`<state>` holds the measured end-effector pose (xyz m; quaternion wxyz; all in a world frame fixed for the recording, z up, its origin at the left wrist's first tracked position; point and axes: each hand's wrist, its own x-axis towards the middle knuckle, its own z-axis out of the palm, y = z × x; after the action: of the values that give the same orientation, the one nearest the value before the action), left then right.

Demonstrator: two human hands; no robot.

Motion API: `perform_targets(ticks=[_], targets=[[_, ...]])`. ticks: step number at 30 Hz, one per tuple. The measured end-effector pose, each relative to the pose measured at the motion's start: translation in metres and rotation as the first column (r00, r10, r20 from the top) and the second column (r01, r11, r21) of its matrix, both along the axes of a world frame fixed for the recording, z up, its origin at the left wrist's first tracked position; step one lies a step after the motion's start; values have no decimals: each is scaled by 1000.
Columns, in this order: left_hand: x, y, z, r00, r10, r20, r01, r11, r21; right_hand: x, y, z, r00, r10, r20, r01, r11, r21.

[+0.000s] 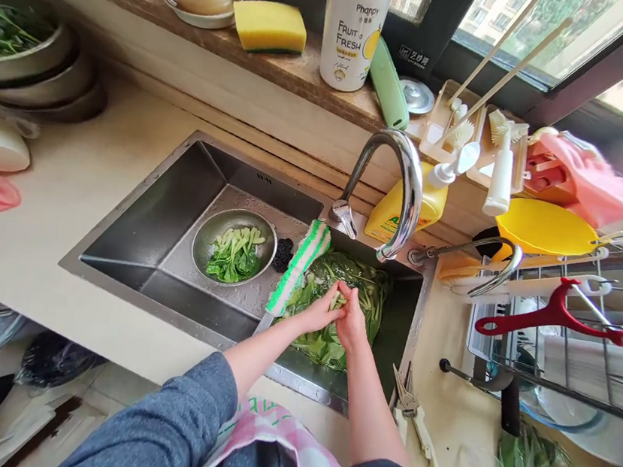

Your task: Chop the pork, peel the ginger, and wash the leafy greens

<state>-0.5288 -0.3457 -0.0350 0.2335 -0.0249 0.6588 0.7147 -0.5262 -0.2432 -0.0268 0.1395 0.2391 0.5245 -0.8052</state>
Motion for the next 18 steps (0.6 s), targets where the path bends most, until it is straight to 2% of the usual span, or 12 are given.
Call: perform_targets(ticks=[3,5,7,9,11,14,15,16,18], targets=[[7,1,4,996,68,57,-72,995,73,8,-2,11,993,104,50,-106,993,58],[11,3,4,988,96,120,-105,992,72,12,1,14,983,146,109,-164,970,179],[15,5,2,966,131,222,-139,990,20,16,5,15,975,161,150,-202,926,318],[17,7,1,939,178,293,-177,984,-29,21,9,15,977,178,118,-211,888,409],[17,6,6,923,208,324,-214,977,-19,23,13,12,978,206,40,-204,892,403],[13,-5,27,905,235,354,-282,956,86,19,16,1,986,162,-29,-142,928,343],[10,-13,38,903,234,361,-300,944,137,15,16,-6,988,153,-27,-132,917,377],[6,-23,49,904,226,363,-310,931,191,9,14,-13,986,169,-14,-145,886,441],[-3,-51,74,910,219,353,-326,903,279,-5,6,-31,967,253,37,-226,779,585]])
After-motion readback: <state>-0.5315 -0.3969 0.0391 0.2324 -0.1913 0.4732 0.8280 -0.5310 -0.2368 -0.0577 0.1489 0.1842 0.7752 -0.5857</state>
